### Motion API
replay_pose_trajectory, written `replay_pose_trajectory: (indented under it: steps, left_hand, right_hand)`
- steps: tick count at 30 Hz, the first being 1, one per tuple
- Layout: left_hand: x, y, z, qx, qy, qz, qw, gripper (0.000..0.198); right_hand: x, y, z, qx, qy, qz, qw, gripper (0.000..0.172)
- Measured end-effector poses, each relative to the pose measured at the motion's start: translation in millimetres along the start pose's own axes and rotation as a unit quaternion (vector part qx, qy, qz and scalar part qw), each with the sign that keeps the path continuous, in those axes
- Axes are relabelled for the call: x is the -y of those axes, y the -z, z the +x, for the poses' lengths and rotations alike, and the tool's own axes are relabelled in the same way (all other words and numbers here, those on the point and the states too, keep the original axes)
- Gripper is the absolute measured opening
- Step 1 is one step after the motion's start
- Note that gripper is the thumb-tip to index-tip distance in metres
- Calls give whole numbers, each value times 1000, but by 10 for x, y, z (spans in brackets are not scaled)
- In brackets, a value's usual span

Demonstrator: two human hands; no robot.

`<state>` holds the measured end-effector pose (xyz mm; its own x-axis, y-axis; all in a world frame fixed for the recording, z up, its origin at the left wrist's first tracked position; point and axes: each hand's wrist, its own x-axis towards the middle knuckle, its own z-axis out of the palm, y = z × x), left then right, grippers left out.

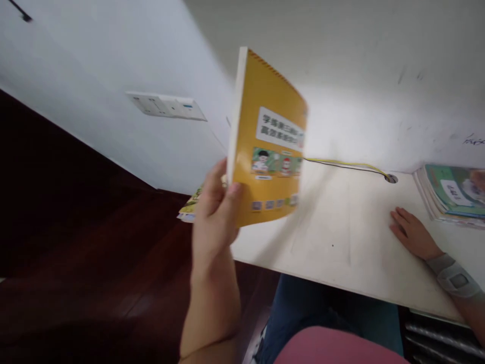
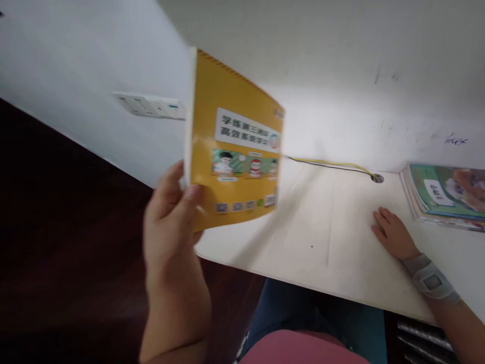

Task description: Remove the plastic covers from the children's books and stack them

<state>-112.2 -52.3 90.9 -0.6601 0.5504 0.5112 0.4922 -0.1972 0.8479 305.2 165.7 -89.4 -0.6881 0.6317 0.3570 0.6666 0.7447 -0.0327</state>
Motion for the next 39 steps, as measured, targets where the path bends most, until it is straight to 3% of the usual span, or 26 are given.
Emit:
replay_pose_trajectory:
  steps: [3,6,8,10,12,15,18,21,27,32,36,39]
  left_hand:
    - [-20,-544,-305,137,152,-146,968,57]
    - [13,-1026,-653,253,241,-214,912,57]
    - [103,-1217,-831,304,273,-233,882,57]
    - [242,-1284,-930,338,285,-209,872,57]
    - [397,-1254,-954,371,268,-135,879,55]
    - [594,-1146,-917,413,190,18,891,50]
    - [739,-1076,-871,412,109,142,893,50]
    - [877,-1028,-831,404,68,220,885,52]
    - [1072,-833,-736,363,26,320,875,53]
    - [1026,-743,-700,358,15,428,830,57]
    - [1034,-696,-665,397,-5,433,809,59]
    - [1154,-628,-593,399,-11,417,816,60]
  right_hand:
    - [7,22,10,12,3,-4,1000,52]
    - [12,35,17,17,2,-4,1000,51]
    - [21,42,23,19,-4,-6,1000,50]
    - [36,48,28,21,-11,-10,1000,50]
    - [51,54,31,22,-18,-14,1000,49]
    - [63,63,31,23,-23,-14,999,49]
    - [61,73,34,25,-21,-9,999,50]
    - [73,91,46,32,-17,-10,999,52]
    - [176,168,75,58,-33,-25,997,50]
    - [286,330,146,106,-50,-43,992,46]
    - [576,491,224,96,-89,-106,986,41]
    - [854,508,199,102,-46,-87,990,47]
